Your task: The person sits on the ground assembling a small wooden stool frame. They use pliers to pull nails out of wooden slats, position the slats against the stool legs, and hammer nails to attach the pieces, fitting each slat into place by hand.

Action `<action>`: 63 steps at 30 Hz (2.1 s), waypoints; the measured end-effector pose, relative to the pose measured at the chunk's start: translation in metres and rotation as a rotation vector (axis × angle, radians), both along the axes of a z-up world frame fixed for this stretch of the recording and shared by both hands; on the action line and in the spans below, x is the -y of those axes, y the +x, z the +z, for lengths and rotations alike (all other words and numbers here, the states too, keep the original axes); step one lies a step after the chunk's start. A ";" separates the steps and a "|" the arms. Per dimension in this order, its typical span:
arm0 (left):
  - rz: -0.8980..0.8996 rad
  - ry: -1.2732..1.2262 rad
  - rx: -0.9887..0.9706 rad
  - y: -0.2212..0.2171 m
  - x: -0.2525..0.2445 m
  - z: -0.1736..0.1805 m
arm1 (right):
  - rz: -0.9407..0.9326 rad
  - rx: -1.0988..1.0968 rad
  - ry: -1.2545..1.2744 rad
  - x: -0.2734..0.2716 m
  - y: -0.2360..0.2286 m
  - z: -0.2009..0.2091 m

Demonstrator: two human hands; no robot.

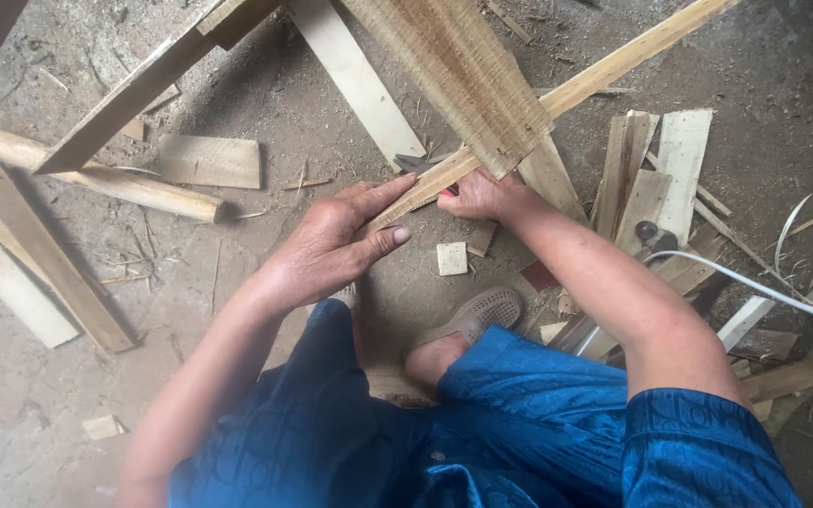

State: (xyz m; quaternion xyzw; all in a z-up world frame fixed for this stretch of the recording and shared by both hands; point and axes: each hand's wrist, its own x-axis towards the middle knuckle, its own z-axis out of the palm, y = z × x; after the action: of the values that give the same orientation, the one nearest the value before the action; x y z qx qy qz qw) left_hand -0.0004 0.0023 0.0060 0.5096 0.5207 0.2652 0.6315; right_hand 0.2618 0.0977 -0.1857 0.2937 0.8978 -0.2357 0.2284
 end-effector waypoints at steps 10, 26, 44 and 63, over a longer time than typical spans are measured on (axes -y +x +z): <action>-0.005 -0.028 0.009 0.001 0.001 0.001 | -0.066 -0.107 -0.135 0.009 0.018 -0.037; 0.026 -0.033 0.006 0.009 0.005 0.001 | -1.174 -0.166 0.096 0.053 0.073 -0.022; 0.057 -0.098 -0.003 0.010 0.006 -0.002 | -0.643 -0.114 0.459 0.025 0.141 -0.051; 0.060 -0.269 0.124 -0.004 0.001 0.012 | -2.017 -0.727 -0.327 0.013 0.023 -0.099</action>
State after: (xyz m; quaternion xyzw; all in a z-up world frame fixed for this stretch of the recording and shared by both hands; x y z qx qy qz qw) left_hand -0.0040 0.0014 0.0179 0.3872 0.5266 0.2426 0.7169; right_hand 0.2847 0.0849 -0.2848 0.7752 0.2146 -0.5045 -0.3139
